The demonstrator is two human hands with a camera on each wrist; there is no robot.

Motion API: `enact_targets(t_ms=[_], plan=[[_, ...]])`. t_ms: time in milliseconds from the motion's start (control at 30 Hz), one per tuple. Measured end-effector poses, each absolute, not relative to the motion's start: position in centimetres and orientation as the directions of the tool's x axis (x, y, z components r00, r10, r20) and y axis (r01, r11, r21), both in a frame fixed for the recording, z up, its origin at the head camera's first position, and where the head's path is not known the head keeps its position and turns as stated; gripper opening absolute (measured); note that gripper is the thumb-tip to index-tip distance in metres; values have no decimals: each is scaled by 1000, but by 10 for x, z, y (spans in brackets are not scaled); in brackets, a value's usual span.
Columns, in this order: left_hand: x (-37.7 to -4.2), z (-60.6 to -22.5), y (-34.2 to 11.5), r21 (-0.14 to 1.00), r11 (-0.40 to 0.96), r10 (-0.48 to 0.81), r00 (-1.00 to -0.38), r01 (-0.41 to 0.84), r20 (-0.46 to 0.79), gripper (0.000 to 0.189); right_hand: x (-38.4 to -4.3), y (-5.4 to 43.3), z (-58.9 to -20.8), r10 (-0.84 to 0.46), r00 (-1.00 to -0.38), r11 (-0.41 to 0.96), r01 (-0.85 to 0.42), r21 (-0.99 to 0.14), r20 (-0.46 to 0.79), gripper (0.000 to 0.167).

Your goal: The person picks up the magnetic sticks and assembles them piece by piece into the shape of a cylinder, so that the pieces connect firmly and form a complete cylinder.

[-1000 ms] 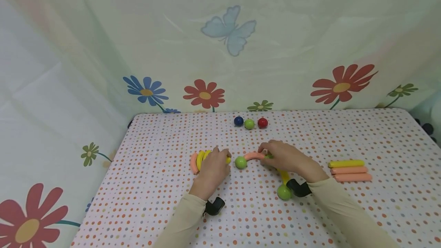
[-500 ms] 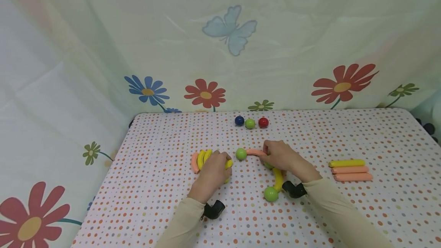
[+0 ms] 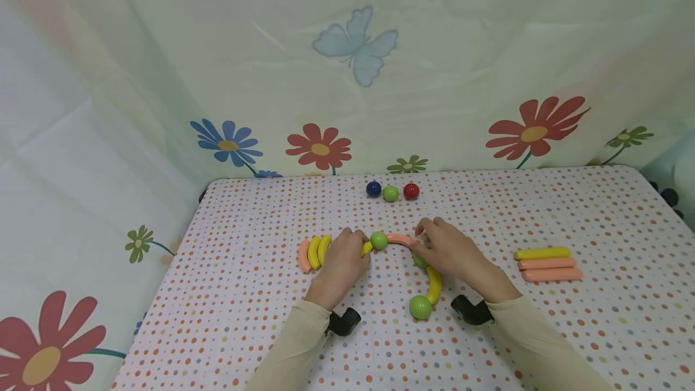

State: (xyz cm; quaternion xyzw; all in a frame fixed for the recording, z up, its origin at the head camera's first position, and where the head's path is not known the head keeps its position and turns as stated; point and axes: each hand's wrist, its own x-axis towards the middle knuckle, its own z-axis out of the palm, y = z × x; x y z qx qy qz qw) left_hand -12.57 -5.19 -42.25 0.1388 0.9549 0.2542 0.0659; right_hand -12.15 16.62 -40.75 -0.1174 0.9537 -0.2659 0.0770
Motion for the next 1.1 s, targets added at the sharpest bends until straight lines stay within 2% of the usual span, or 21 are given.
enact_targets(t_ms=[67,167,267,333,433,667,933,1100], plan=[[-127,-424,-54,526,819,304,-951,229,-60,24,-114,169,-403,-322,-947,813,-281,-510,9,22],[-128,-424,-59,584,785,312,-947,208,-83,23,-101,175,-395,-488,-869,722,-452,-524,77,19],[-130,-423,-63,648,741,319,-941,176,-110,23,-88,182,-391,-660,-750,612,-564,-553,34,28],[-132,-423,-65,676,719,323,-939,161,-120,23,-82,184,-393,-728,-685,570,-599,-562,-8,36],[-134,-422,-66,699,701,322,-937,141,-134,23,-76,183,-401,-774,-632,547,-646,-532,-28,40],[-139,-423,-68,695,706,325,-933,132,-154,24,-77,172,-411,-782,-623,536,-686,-492,17,30],[-143,-422,-70,708,693,347,-923,131,-169,22,-84,148,-413,-725,-688,567,-624,-538,35,26],[-144,-423,-70,727,677,351,-918,114,-183,22,-88,131,-415,-715,-694,571,-648,-504,82,31]])
